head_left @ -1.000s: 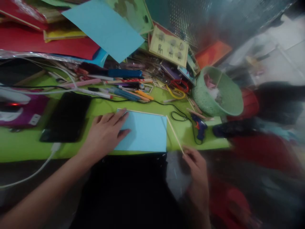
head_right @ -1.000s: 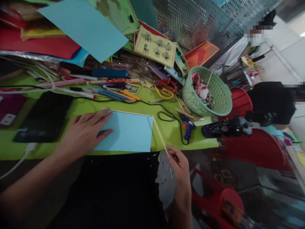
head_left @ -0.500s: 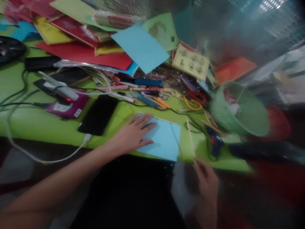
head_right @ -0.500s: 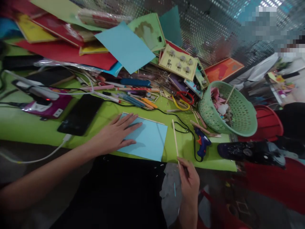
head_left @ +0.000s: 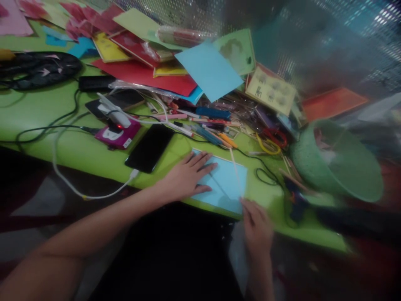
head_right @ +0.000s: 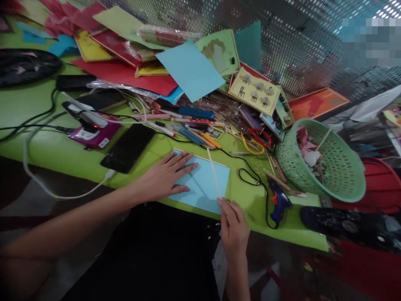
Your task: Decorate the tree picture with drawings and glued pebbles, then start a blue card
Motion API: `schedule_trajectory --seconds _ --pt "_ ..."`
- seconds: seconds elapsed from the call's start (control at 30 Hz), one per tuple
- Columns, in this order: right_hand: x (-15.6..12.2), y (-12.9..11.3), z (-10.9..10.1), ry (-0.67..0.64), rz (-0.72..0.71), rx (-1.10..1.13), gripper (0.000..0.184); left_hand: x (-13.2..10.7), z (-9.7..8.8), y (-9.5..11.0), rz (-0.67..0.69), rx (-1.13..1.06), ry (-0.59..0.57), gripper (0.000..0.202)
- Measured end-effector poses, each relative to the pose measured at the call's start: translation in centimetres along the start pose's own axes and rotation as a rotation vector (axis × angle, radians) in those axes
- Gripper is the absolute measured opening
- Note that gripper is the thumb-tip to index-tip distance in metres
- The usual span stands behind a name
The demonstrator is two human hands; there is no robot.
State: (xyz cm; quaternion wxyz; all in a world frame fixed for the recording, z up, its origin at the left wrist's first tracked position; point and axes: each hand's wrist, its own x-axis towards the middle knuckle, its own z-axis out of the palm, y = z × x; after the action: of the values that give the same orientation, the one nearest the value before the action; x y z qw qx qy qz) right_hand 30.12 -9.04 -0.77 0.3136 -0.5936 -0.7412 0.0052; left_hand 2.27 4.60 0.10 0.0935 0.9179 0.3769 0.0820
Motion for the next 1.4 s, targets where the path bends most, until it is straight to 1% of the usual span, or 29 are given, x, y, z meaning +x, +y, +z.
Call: schedule_trajectory --seconds 0.2,0.47,0.73,0.93,1.1,1.4 --pt "1.18 0.28 0.39 0.030 -0.025 -0.029 0.031 0.04 -0.02 0.09 -0.058 -0.001 0.014 0.077" --pt "0.51 0.58 0.84 0.038 0.032 0.055 0.033 0.06 -0.32 0.05 -0.057 -0.015 0.016 0.076" --pt "0.71 0.05 0.90 0.034 0.065 0.101 0.037 0.09 -0.39 -0.03 -0.052 -0.017 0.030 0.071" --pt "0.65 -0.05 0.83 0.025 0.096 0.119 0.036 0.11 -0.22 -0.15 -0.037 -0.031 0.055 0.067" --pt "0.72 -0.10 0.73 0.014 0.113 0.134 0.036 0.07 -0.26 -0.15 -0.041 -0.029 0.045 0.066" --pt "0.92 -0.27 0.68 0.029 0.118 0.143 0.039 0.37 -0.49 0.02 -0.069 -0.007 0.026 0.072"
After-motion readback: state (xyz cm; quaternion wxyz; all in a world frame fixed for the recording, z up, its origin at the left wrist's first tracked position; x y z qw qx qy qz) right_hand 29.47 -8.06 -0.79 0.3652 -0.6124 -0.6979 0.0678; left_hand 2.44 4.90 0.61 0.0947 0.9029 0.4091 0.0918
